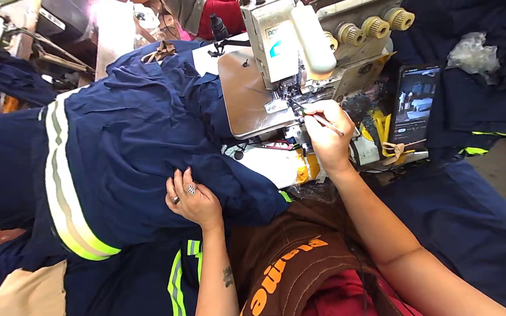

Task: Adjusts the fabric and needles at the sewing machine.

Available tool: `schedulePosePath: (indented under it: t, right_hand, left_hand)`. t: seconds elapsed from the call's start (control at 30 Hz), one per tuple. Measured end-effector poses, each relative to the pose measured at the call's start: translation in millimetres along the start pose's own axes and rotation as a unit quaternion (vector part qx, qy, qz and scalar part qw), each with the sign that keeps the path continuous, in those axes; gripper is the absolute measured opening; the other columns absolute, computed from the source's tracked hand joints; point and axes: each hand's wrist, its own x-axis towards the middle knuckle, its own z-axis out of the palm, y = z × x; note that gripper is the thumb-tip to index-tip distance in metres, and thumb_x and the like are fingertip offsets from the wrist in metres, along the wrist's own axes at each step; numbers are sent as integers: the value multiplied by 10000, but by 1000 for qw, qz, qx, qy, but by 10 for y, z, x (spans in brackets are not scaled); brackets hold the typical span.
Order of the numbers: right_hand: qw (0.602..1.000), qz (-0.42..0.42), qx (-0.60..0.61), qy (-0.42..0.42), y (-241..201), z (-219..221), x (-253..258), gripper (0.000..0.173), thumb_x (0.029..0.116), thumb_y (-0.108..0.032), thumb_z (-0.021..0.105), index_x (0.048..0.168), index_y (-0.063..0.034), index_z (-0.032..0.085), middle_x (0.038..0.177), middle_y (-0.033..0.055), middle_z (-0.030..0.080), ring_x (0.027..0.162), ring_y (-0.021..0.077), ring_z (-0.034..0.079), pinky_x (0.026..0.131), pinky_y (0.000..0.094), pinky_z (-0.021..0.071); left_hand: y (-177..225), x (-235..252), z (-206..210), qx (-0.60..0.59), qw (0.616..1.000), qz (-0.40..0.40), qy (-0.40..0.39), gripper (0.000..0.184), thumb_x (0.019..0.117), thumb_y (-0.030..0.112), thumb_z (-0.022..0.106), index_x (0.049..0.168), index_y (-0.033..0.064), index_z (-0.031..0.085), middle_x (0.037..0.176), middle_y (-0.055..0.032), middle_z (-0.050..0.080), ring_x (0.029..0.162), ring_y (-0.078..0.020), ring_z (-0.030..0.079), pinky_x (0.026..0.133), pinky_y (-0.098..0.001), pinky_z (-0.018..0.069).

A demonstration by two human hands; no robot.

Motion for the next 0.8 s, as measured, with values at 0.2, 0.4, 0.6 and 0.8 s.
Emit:
schedulePosePath:
  t: [0.2, 0.4, 0.6, 0.8]
  right_hand:
    - [999, 25, 24, -7, -93, -121, -82, 196, 865, 82, 701, 1039, 1, 660, 1047, 109, 717, 967, 135, 713, 817, 259, 609]
    - [989, 90, 114, 36, -114, -60, 15, 194, 873, 120, 674, 1018, 2, 623, 973, 87, 706, 869, 131, 722, 764, 270, 632]
    - [987, 85, 127, 57, 5, 51, 83, 170, 834, 138, 686, 954, 23, 651, 919, 98, 724, 816, 144, 722, 741, 295, 635]
    - [978, 104, 180, 33, -13, -39, 48, 201, 817, 151, 695, 967, 25, 650, 922, 109, 729, 828, 181, 734, 749, 332, 646]
  left_hand:
    - [235, 117, -186, -66, 998, 13, -8, 357, 1029, 180, 500, 1330, 65, 655, 1455, -199, 567, 1438, -401, 428, 1190, -590, 236]
    - [1151, 498, -352, -251, 952, 175, 31, 190, 992, 120, 617, 1111, 121, 764, 1386, -129, 619, 1426, -365, 424, 1195, -558, 271]
    - [1565, 455, -273, -343, 930, 130, -21, 201, 975, 52, 600, 1086, 90, 763, 1382, -101, 625, 1423, -309, 447, 1194, -509, 322]
    - [1388, 302, -296, -337, 935, 105, -29, 190, 963, 44, 613, 1035, 101, 779, 1371, -84, 641, 1430, -305, 448, 1213, -509, 305]
